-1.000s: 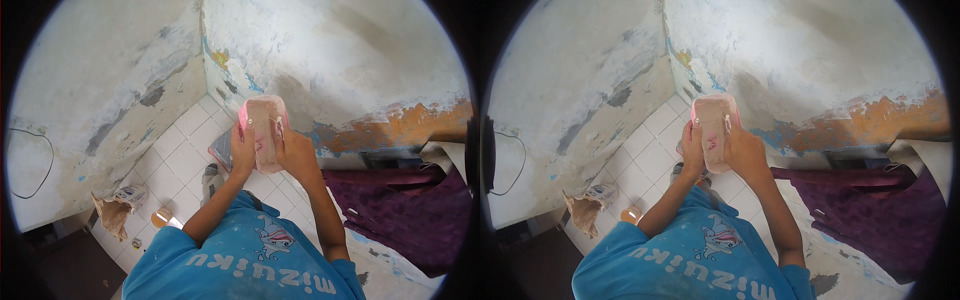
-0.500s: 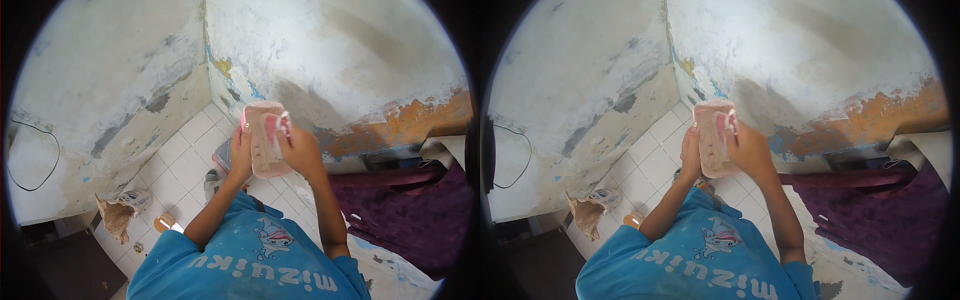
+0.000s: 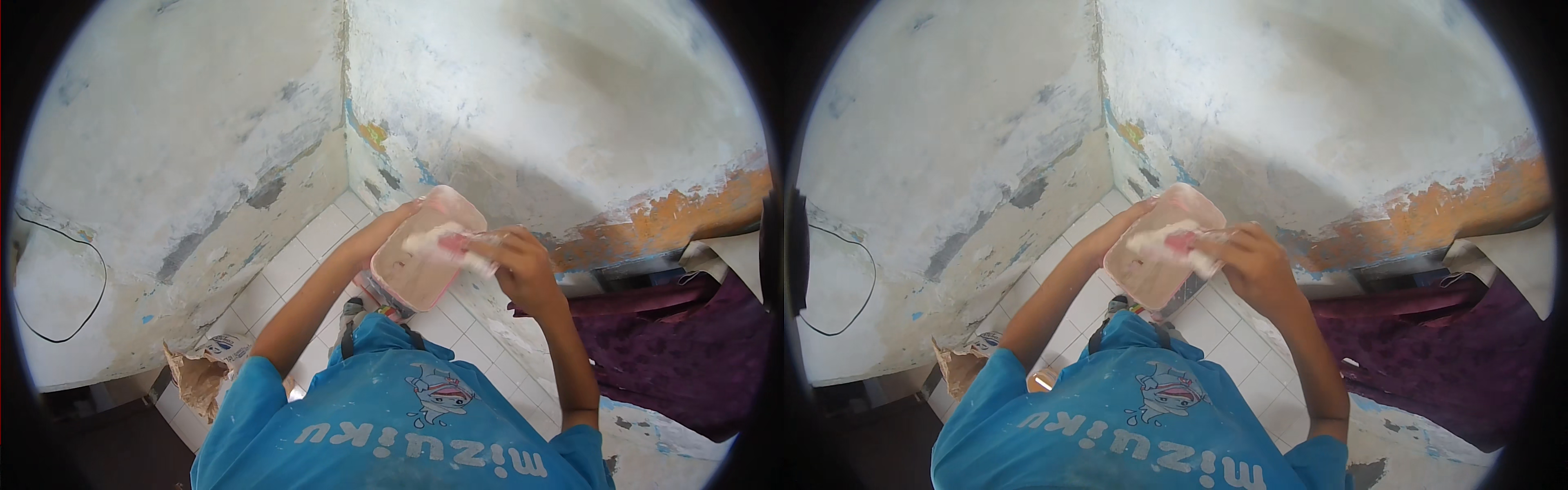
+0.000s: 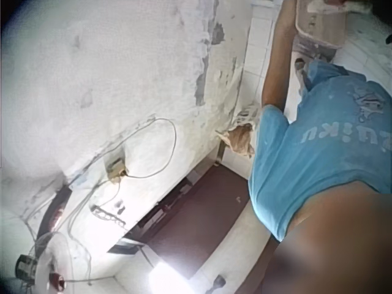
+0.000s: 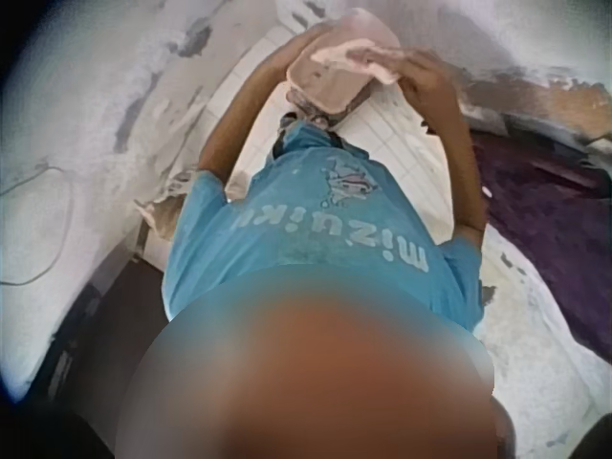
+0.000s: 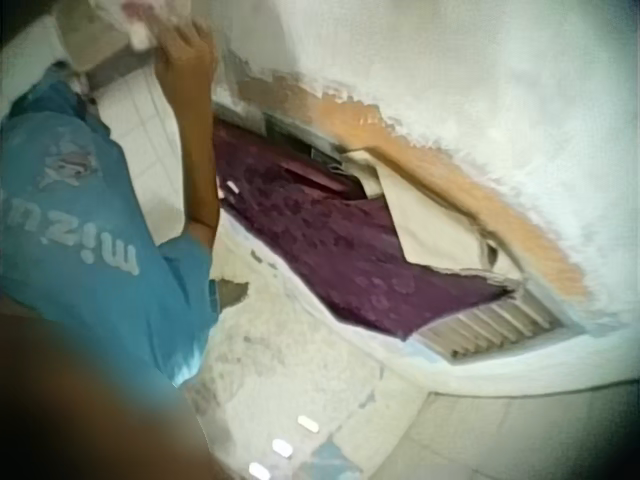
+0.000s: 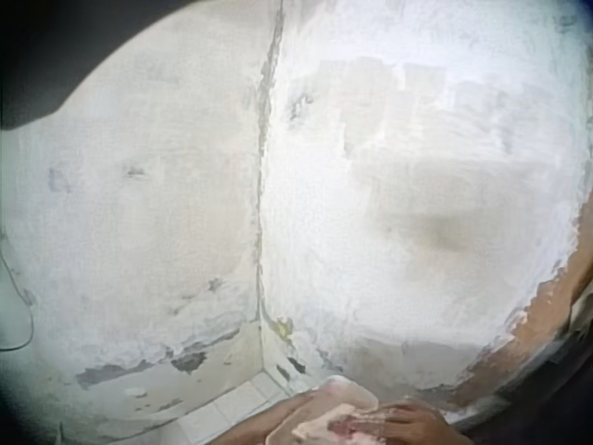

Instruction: The person applies putty or plaster to a wall with a scraper to repair damaged areas.

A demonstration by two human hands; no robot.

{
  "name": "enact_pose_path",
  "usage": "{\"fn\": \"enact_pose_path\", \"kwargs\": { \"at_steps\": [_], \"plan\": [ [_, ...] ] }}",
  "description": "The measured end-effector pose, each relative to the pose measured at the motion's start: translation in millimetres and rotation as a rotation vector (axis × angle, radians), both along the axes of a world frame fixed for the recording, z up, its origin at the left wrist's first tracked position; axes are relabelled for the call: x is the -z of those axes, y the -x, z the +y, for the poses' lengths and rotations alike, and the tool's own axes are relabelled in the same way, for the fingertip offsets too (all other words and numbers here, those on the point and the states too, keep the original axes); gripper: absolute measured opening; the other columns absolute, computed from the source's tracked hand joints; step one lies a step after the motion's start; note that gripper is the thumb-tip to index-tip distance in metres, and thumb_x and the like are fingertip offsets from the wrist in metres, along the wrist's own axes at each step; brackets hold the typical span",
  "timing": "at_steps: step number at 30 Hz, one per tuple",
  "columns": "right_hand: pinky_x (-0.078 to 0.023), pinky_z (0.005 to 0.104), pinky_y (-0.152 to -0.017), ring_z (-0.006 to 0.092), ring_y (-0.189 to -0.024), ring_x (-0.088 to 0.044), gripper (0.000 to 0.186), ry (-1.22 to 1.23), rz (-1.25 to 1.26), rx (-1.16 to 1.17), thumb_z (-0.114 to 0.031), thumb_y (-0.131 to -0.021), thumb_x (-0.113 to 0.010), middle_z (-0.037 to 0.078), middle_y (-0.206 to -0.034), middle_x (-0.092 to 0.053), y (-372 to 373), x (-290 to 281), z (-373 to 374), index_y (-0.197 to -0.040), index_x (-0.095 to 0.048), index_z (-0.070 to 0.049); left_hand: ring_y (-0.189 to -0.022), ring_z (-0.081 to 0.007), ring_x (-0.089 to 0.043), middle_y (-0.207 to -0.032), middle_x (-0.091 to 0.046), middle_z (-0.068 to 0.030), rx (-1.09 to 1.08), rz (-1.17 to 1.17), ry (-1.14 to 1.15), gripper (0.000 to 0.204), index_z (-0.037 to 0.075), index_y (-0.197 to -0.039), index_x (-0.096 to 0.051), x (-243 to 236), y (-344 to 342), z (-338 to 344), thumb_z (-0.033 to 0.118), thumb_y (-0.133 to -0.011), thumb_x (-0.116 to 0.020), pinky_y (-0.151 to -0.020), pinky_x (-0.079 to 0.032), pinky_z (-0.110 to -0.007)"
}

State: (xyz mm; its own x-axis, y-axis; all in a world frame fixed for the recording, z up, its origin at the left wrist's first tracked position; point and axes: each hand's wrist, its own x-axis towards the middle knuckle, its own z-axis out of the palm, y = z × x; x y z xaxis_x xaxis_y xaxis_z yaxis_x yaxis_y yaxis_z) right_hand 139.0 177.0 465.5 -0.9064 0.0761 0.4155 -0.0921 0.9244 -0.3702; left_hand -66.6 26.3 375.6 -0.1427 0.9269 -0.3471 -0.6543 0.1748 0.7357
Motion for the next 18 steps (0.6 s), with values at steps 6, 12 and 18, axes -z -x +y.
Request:
{"fn": "enact_pose_path", "kwargs": {
  "at_steps": [6, 12, 18],
  "plan": [
    [-0.052, 0.0367, -0.089, 0.0206, -0.109, -0.065, 0.034, -0.390, -0.100, -0.164, -0.017, -0.083, -0.070, -0.001, -0.112, -0.073, 3.2, -3.0, -27.1, -0.116, -0.074, -0.020, -0.118, -0.0236, -0.063, -0.136, -0.060, -0.0166, 0.157, 0.047, 0.066, 0.058, 0.002, -0.143, -0.051, -24.2, 45.9, -14.9, 0.046, -0.105, -0.046, -0.103, -0.050, -0.035],
    [-0.052, 0.0371, -0.089, 0.0206, -0.109, -0.065, 0.034, -0.441, -0.117, -0.174, -0.019, -0.083, -0.070, -0.003, -0.114, -0.073, 9.5, -18.2, -32.1, -0.118, -0.074, -0.020, -0.118, -0.0237, -0.061, -0.134, -0.061, -0.0176, 0.125, 0.146, 0.082, 0.065, 0.003, -0.139, -0.056, -24.4, 72.0, -24.7, 0.053, -0.098, -0.057, -0.099, -0.049, -0.037],
    [-0.054, 0.0384, -0.084, 0.0225, -0.107, -0.066, 0.034, -0.438, -0.138, -0.124, -0.016, -0.083, -0.071, -0.003, -0.114, -0.074, 9.2, -34.4, -34.4, -0.117, -0.074, -0.019, -0.120, -0.0236, -0.060, -0.136, -0.059, -0.0178, 0.086, 0.163, 0.125, 0.064, 0.001, -0.141, -0.053, -26.3, 89.5, -35.2, 0.052, -0.102, -0.052, -0.102, -0.048, -0.034]
  ]
}}
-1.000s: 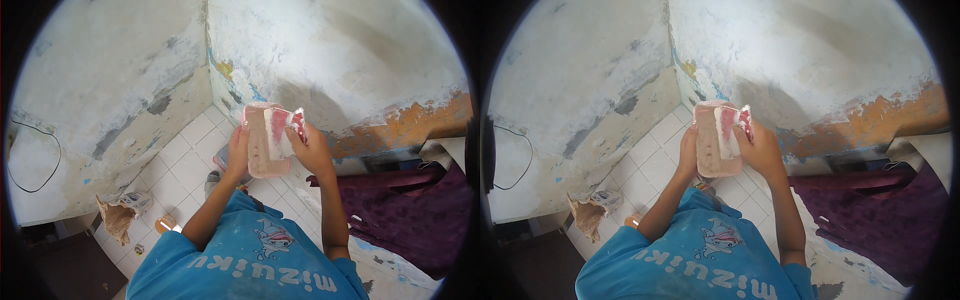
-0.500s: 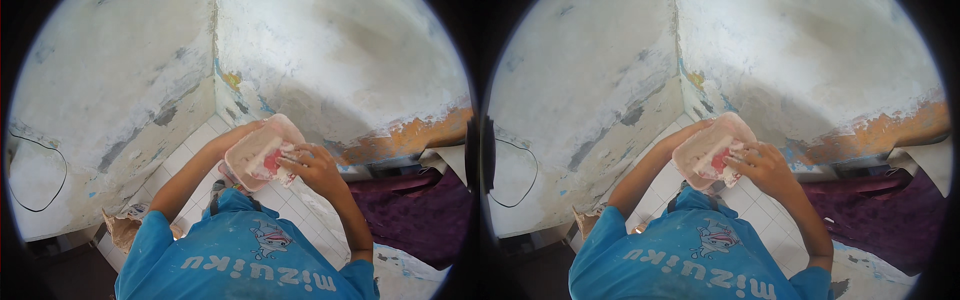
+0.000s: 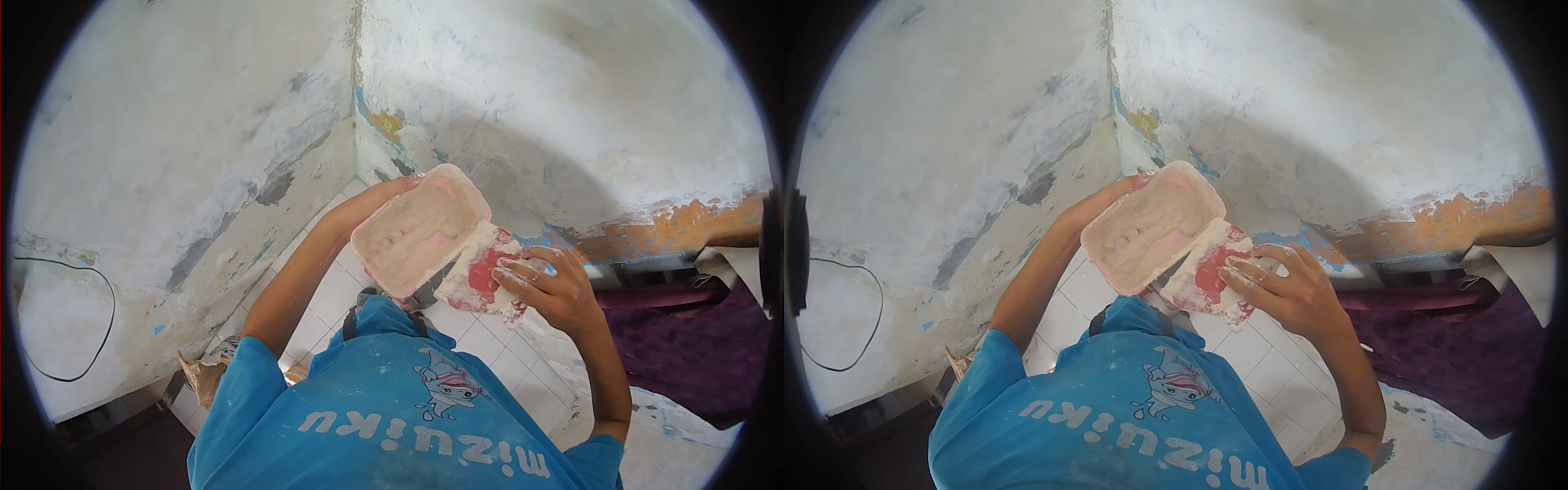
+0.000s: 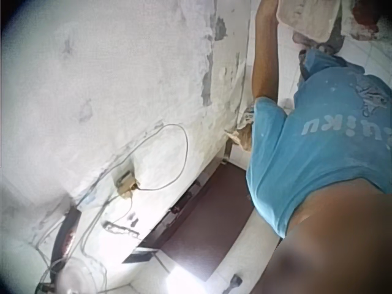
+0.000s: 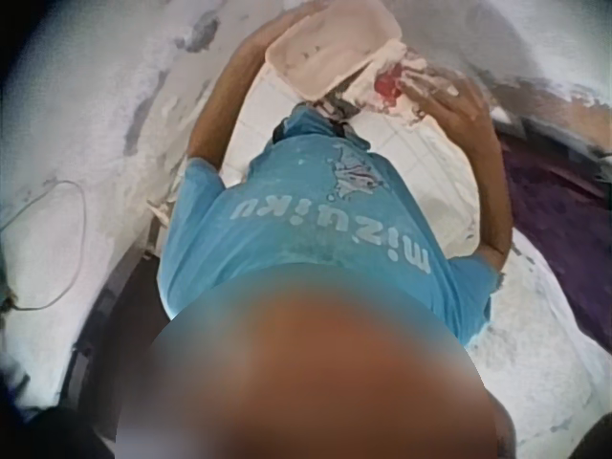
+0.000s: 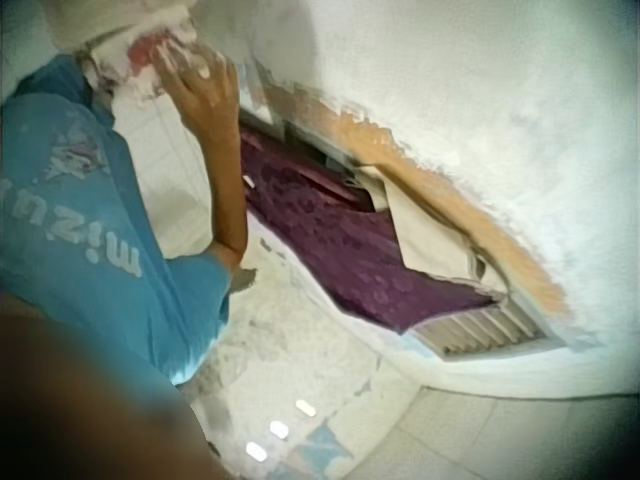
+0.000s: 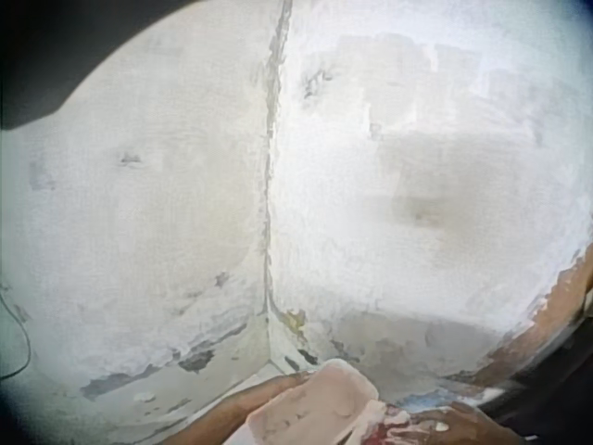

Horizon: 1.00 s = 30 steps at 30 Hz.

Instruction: The person applies putty or plaster to a wall with a scraper to repair damaged areas.

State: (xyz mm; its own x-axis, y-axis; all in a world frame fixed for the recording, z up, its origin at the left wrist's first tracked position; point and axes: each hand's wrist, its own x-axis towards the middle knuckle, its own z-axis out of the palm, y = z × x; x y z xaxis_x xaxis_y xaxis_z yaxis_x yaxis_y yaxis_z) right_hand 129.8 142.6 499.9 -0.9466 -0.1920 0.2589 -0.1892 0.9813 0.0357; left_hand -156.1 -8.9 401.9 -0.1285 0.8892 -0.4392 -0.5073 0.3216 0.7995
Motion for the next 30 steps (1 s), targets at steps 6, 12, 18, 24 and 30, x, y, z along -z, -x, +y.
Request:
{"fn": "enact_pose_path", "kwargs": {
  "at_steps": [6, 12, 18, 24, 30],
  "plan": [
    [-0.053, 0.0322, -0.074, 0.0176, -0.085, -0.067, 0.016, 0.766, 0.169, 0.301, -0.011, -0.093, -0.068, 0.003, -0.099, -0.072, 12.4, 31.9, -11.1, -0.109, -0.070, -0.006, -0.115, -0.0217, -0.062, -0.128, -0.064, -0.0152, -0.028, -0.010, -0.039, 0.058, -0.001, -0.135, -0.057, 19.9, 7.6, 4.0, 0.048, -0.106, -0.046, -0.098, -0.050, -0.034],
    [-0.038, 0.0227, -0.049, 0.0039, -0.057, -0.051, 0.014, 1.906, 0.424, 0.721, -0.021, -0.100, -0.066, -0.002, -0.080, -0.062, 45.9, 84.4, -48.9, -0.100, -0.064, -0.007, -0.108, -0.0177, -0.062, -0.120, -0.067, -0.0135, -0.047, 0.171, -0.153, 0.057, -0.004, -0.126, -0.063, 47.2, 14.0, 10.5, 0.047, -0.105, -0.048, -0.095, -0.050, -0.033],
    [-0.035, 0.0223, -0.041, 0.0033, -0.053, -0.048, 0.015, 1.948, 0.354, 0.909, -0.023, -0.101, -0.065, -0.004, -0.073, -0.058, 42.2, 105.4, -56.8, -0.101, -0.064, -0.007, -0.096, -0.0154, -0.063, -0.112, -0.068, -0.0121, -0.175, 0.076, -0.113, 0.052, -0.005, -0.120, -0.065, 33.8, 18.0, 5.3, 0.043, -0.105, -0.051, -0.086, -0.052, -0.031],
    [-0.037, 0.0227, -0.043, 0.0032, -0.052, -0.047, 0.018, 1.766, 0.268, 0.939, -0.025, -0.101, -0.064, -0.005, -0.071, -0.055, 15.6, 104.6, -31.8, -0.100, -0.063, -0.007, -0.098, -0.0160, -0.065, -0.112, -0.070, -0.0119, -0.079, 0.308, -0.058, 0.056, -0.005, -0.125, -0.064, 58.8, 24.3, 8.3, 0.044, -0.100, -0.057, -0.085, -0.052, -0.030],
    [-0.047, 0.0416, -0.060, 0.0270, -0.060, -0.062, 0.024, 0.737, 0.193, 0.793, -0.024, -0.098, -0.066, 0.012, -0.074, -0.065, 45.4, 28.0, -14.6, -0.100, -0.060, -0.002, -0.102, -0.0225, -0.067, -0.116, -0.070, -0.0174, 0.071, 0.466, -0.079, 0.063, -0.004, -0.129, -0.063, 46.7, 17.8, 12.3, 0.050, -0.097, -0.057, -0.091, -0.052, -0.033]
  ]
}}
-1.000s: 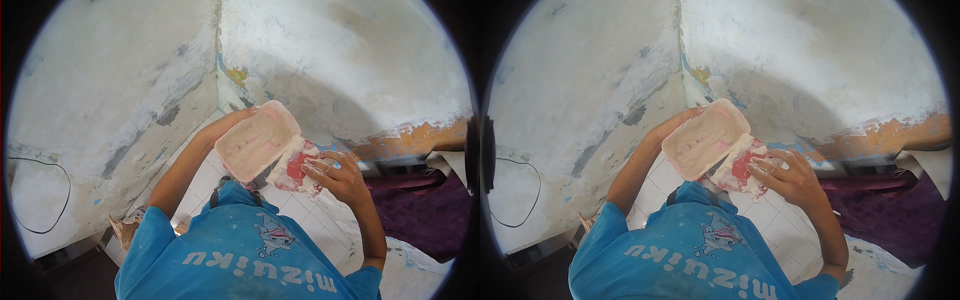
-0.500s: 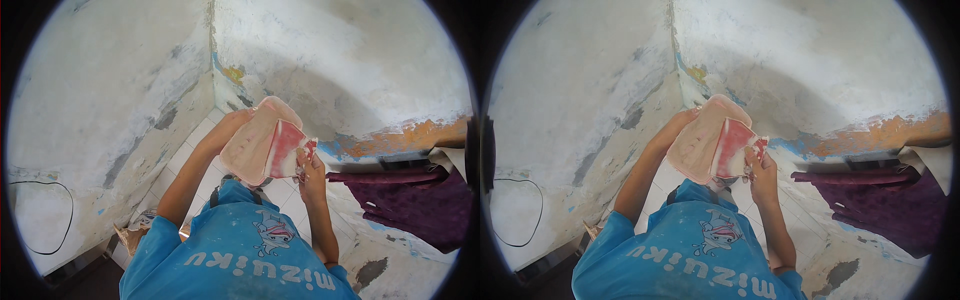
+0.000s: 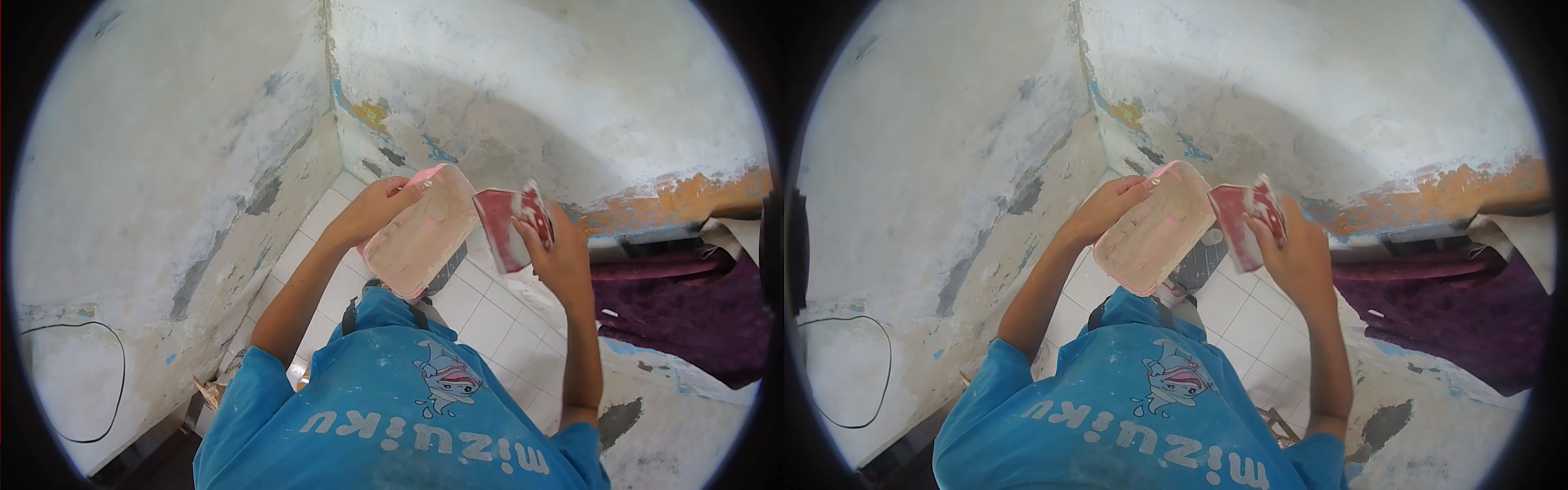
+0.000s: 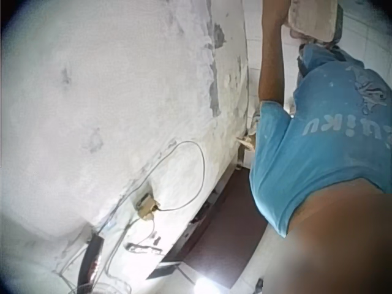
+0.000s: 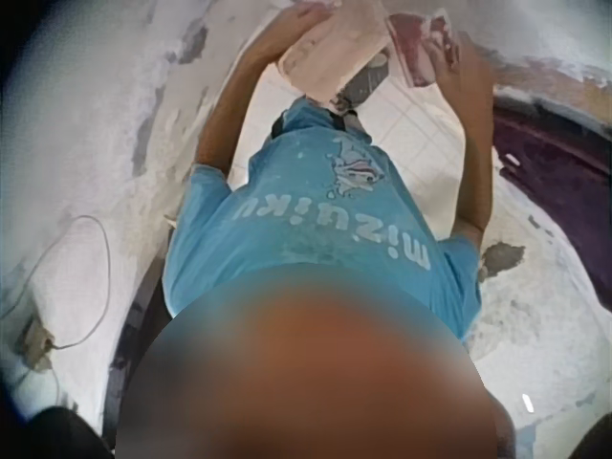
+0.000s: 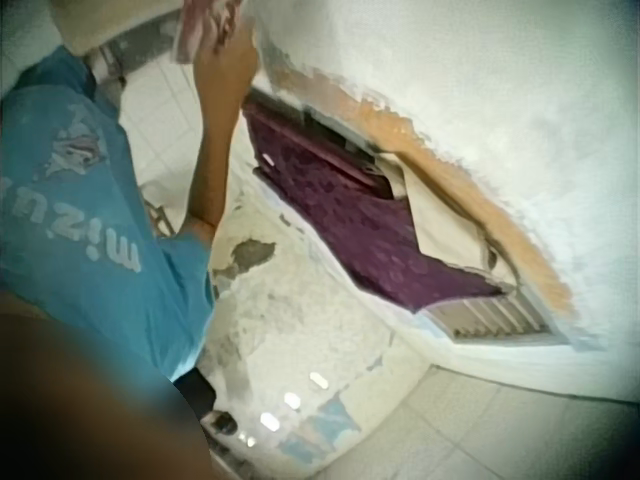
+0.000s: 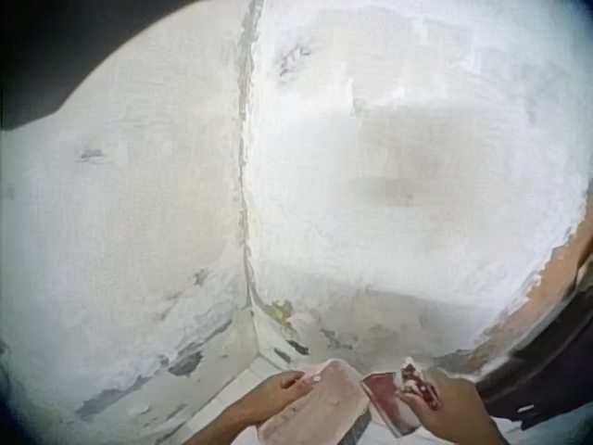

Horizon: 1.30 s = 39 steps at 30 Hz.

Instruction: The person applies putty or plaster to a wall with a scraper to repair damaged areas.

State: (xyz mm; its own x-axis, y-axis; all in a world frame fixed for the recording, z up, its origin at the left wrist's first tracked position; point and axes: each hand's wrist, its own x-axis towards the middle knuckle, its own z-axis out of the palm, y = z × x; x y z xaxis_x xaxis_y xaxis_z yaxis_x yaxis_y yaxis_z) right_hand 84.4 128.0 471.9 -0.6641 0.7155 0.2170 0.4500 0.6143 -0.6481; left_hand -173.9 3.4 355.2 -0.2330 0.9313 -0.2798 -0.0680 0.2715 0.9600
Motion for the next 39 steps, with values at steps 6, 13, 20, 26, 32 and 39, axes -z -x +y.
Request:
{"fn": "enact_pose_path", "kwargs": {
  "at_steps": [6, 13, 20, 26, 32, 39],
  "plan": [
    [-0.046, 0.0496, -0.066, 0.0429, -0.072, -0.063, 0.028, -0.144, -0.510, -0.222, -0.030, -0.092, -0.067, 0.021, -0.075, -0.065, 23.1, -18.3, 14.4, -0.093, -0.061, -0.002, -0.102, -0.0258, -0.067, -0.112, -0.070, -0.0204, 0.110, 0.199, 0.057, 0.075, -0.005, -0.126, -0.065, -14.3, -0.4, 12.1, 0.060, -0.089, -0.060, -0.088, -0.051, -0.035],
    [-0.050, 0.0411, -0.072, 0.0319, -0.076, -0.065, 0.031, 0.266, -0.389, -0.342, -0.030, -0.090, -0.069, 0.017, -0.084, -0.068, 34.8, 20.1, 6.2, -0.105, -0.069, -0.003, -0.103, -0.0176, -0.065, -0.114, -0.071, -0.0140, 0.206, 0.184, 0.099, 0.064, -0.006, -0.126, -0.065, -3.0, 12.9, 24.1, 0.052, -0.097, -0.060, -0.090, -0.051, -0.031],
    [-0.042, 0.0258, -0.050, 0.0076, -0.058, -0.054, 0.030, 0.929, -0.161, -0.114, -0.029, -0.093, -0.071, 0.001, -0.078, -0.066, 27.9, 85.3, -33.5, -0.105, -0.070, -0.001, -0.084, -0.0174, -0.067, -0.097, -0.072, -0.0140, -0.003, -0.129, 0.110, 0.062, -0.010, -0.108, -0.070, 21.7, 11.5, 24.4, 0.050, -0.094, -0.060, -0.074, -0.053, -0.030],
    [-0.034, 0.0190, -0.042, 0.0007, -0.053, -0.051, 0.032, 1.276, 0.129, -0.114, -0.031, -0.096, -0.071, -0.004, -0.074, -0.063, 23.8, 122.1, -40.8, -0.109, -0.066, -0.002, -0.086, -0.0192, -0.069, -0.095, -0.072, -0.0160, -0.083, -0.109, 0.134, 0.069, -0.012, -0.106, -0.069, 53.2, 5.4, 18.6, 0.055, -0.094, -0.060, -0.075, -0.054, -0.032],
    [-0.054, 0.0208, -0.059, 0.0067, -0.071, -0.067, 0.030, 1.550, 0.569, 0.028, -0.021, -0.099, -0.065, 0.001, -0.091, -0.070, 13.6, 145.3, -64.3, -0.121, -0.063, 0.001, -0.085, -0.0131, -0.062, -0.094, -0.070, -0.0091, -0.165, -0.112, 0.068, 0.061, -0.007, -0.106, -0.069, 80.4, 1.6, 12.5, 0.052, -0.097, -0.060, -0.077, -0.052, -0.029],
    [-0.052, 0.0339, -0.077, 0.0110, -0.092, -0.062, 0.029, 1.303, 1.031, 0.087, -0.030, -0.102, -0.063, -0.005, -0.103, -0.063, 1.3, 130.3, -21.0, -0.127, -0.058, -0.016, -0.095, -0.0140, -0.066, -0.110, -0.069, -0.0096, -0.278, -0.416, 0.040, 0.055, -0.004, -0.124, -0.064, 68.1, -22.7, 11.3, 0.046, -0.104, -0.054, -0.083, -0.054, -0.028]
  ]
}}
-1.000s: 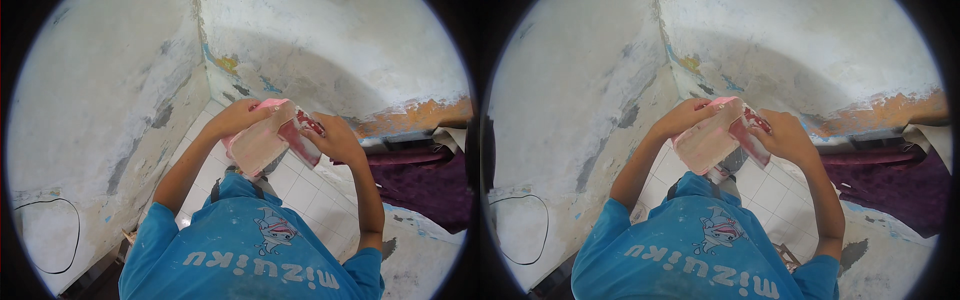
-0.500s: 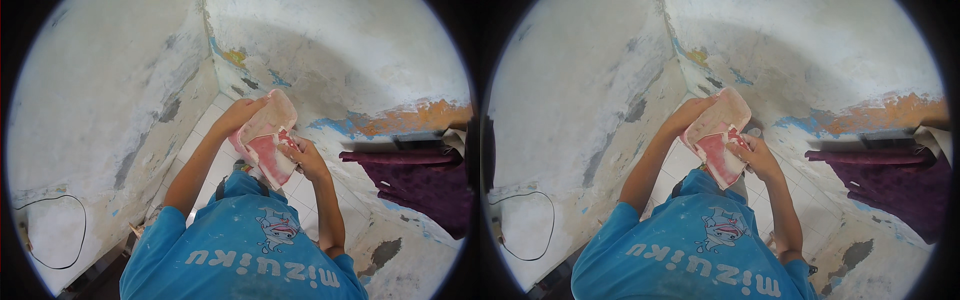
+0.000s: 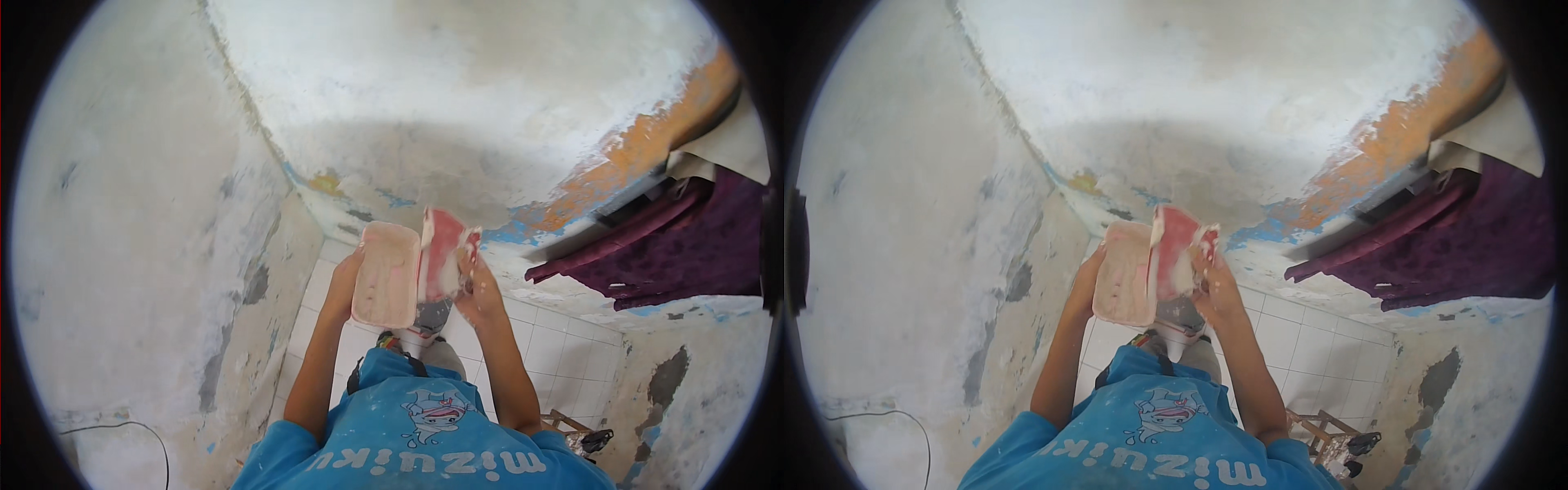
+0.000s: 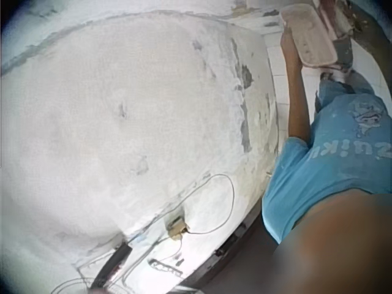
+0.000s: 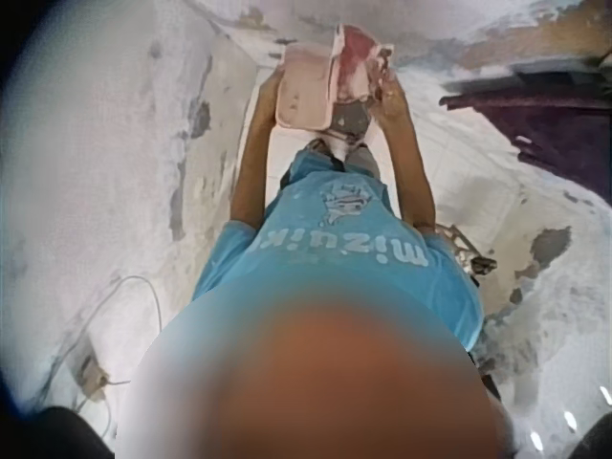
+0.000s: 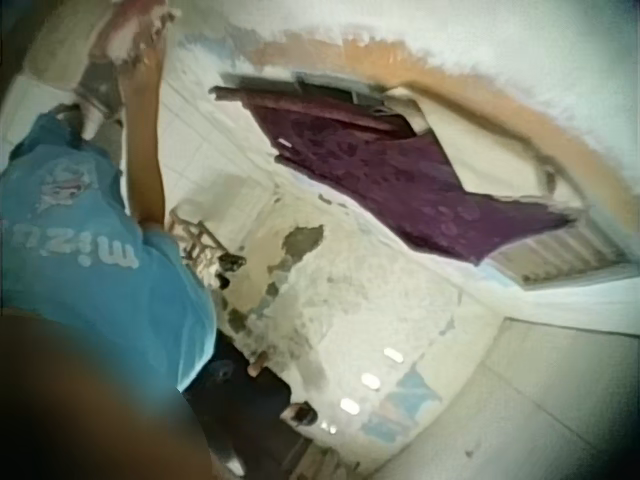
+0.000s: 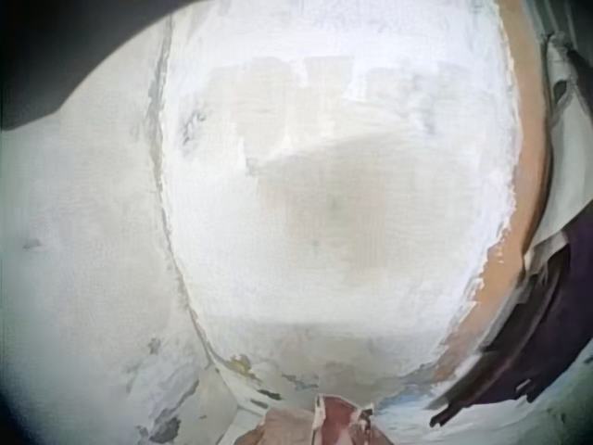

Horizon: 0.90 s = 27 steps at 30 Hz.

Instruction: The person applies putty or plaster to a wall with a scraper to repair damaged areas.

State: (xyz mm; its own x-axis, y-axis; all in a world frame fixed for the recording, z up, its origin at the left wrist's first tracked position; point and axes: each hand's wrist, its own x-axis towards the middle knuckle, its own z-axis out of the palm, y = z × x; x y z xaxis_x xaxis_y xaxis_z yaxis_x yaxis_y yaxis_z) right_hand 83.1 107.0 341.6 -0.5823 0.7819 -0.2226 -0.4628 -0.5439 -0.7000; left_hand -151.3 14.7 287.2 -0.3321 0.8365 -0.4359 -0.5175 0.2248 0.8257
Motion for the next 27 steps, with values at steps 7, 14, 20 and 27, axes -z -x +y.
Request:
{"fn": "enact_pose_path", "kwargs": {
  "at_steps": [7, 14, 20, 27],
  "plan": [
    [-0.054, 0.0324, -0.079, 0.0112, -0.094, -0.063, 0.024, -0.013, 0.041, 0.238, -0.023, -0.105, -0.058, -0.004, -0.108, -0.063, -33.9, 22.7, 88.5, -0.128, -0.056, -0.019, -0.103, -0.0183, -0.066, -0.120, -0.066, -0.0102, -0.060, -0.072, -0.067, 0.053, 0.001, -0.135, -0.056, 20.5, -32.0, -3.8, 0.045, -0.107, -0.045, -0.088, -0.055, -0.033],
    [-0.043, 0.0219, -0.065, 0.0004, -0.077, -0.052, 0.011, -0.367, -0.185, 0.419, -0.021, -0.105, -0.059, -0.009, -0.090, -0.056, -37.1, -17.8, 126.4, -0.111, -0.059, -0.011, -0.093, -0.0166, -0.068, -0.110, -0.067, -0.0080, -0.153, -0.078, -0.069, 0.050, 0.001, -0.131, -0.057, 32.1, -70.3, -35.9, 0.043, -0.107, -0.046, -0.080, -0.058, -0.033],
    [-0.051, 0.0315, -0.082, 0.0181, -0.097, -0.064, 0.025, -1.381, -0.739, 0.628, -0.005, -0.099, -0.058, 0.013, -0.114, -0.065, -16.6, -72.4, 132.6, -0.124, -0.058, -0.003, -0.090, -0.0167, -0.067, -0.108, -0.066, -0.0084, -0.251, -0.267, -0.059, 0.044, 0.002, -0.129, -0.056, 40.4, -86.2, -67.4, 0.038, -0.107, -0.043, -0.078, -0.058, -0.033],
    [-0.045, 0.0517, -0.100, 0.0329, -0.117, -0.057, 0.052, -2.196, -1.596, 0.825, -0.011, -0.088, -0.057, 0.016, -0.132, -0.059, 24.7, -32.8, 166.8, -0.139, -0.054, -0.001, -0.088, -0.0167, -0.066, -0.103, -0.065, -0.0081, -0.269, -0.173, -0.015, 0.036, 0.002, -0.116, -0.058, 83.5, -90.2, -110.0, 0.032, -0.108, -0.040, -0.076, -0.057, -0.033]
  ]
}}
